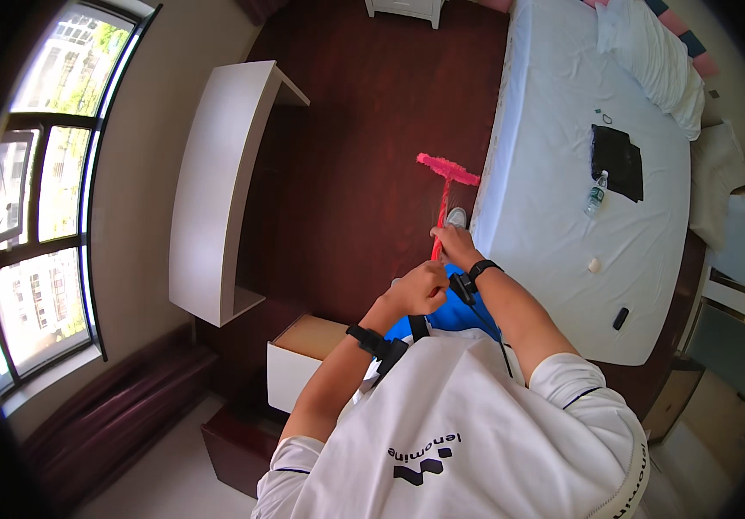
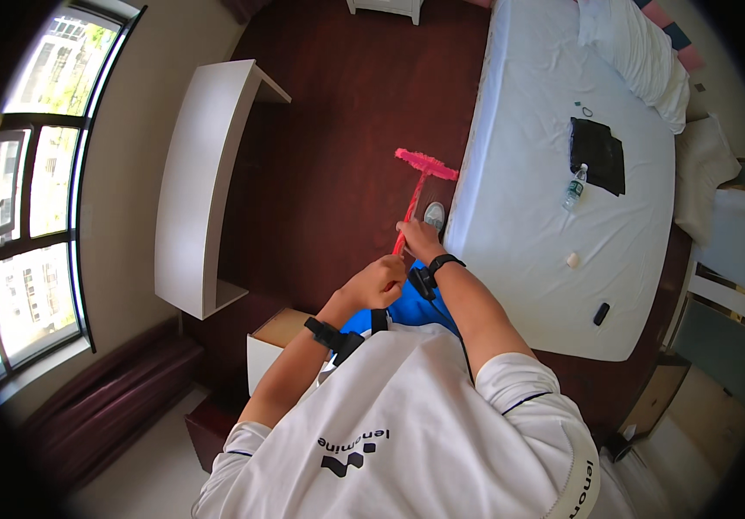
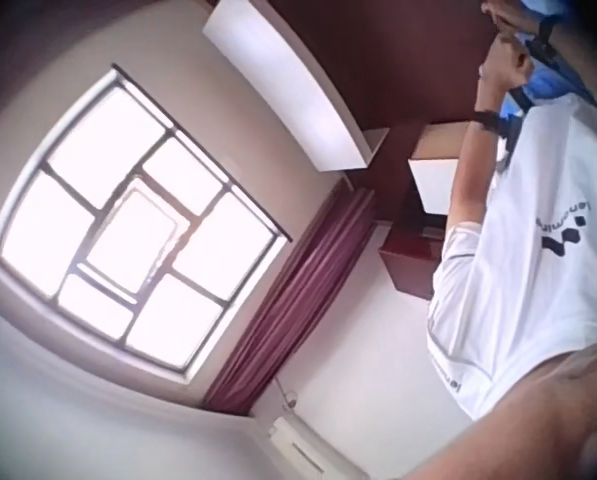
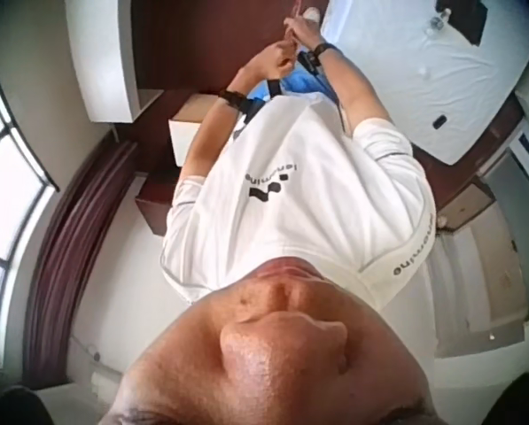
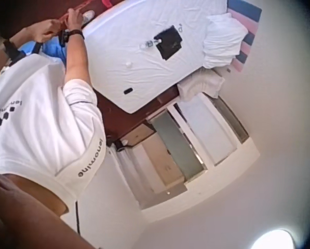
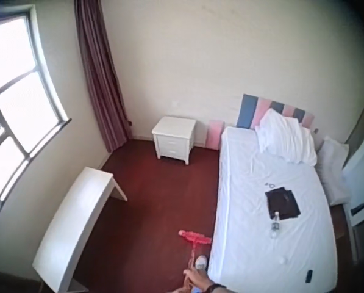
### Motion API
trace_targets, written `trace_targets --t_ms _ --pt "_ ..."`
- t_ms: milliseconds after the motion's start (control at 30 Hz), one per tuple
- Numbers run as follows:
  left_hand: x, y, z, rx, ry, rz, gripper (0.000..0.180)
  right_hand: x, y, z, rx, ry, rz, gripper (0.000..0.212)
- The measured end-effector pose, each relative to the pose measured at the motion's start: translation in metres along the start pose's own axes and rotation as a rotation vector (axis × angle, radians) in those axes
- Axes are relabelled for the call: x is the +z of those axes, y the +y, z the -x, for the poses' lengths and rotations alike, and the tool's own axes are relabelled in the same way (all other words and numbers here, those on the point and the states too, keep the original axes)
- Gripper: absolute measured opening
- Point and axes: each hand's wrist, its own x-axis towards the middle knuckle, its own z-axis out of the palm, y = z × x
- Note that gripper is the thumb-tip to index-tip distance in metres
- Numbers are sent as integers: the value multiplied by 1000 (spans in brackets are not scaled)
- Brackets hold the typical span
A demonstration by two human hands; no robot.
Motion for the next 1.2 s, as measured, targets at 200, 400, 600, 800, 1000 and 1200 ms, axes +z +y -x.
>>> trace_targets --t_ms 200,400,600,800,1000,1200 --pt "-25 -20 -91 -25 14 57 13 -46 47 -46 -24 215 -135 20" --pt "-43 -31 -184 -25 10 54 11 -104 99 -92 -22 253 -180 14" --pt "-74 -51 -255 19 16 66 12 -140 134 -144 -6 291 -194 7" --pt "-124 -82 -325 37 55 125 15 -182 164 -215 17 315 -183 8" --pt "-191 -99 -400 -10 117 195 17 -230 179 -291 28 314 -243 12" --pt "-254 -120 -470 -69 107 258 17 -272 196 -363 116 230 -313 12"
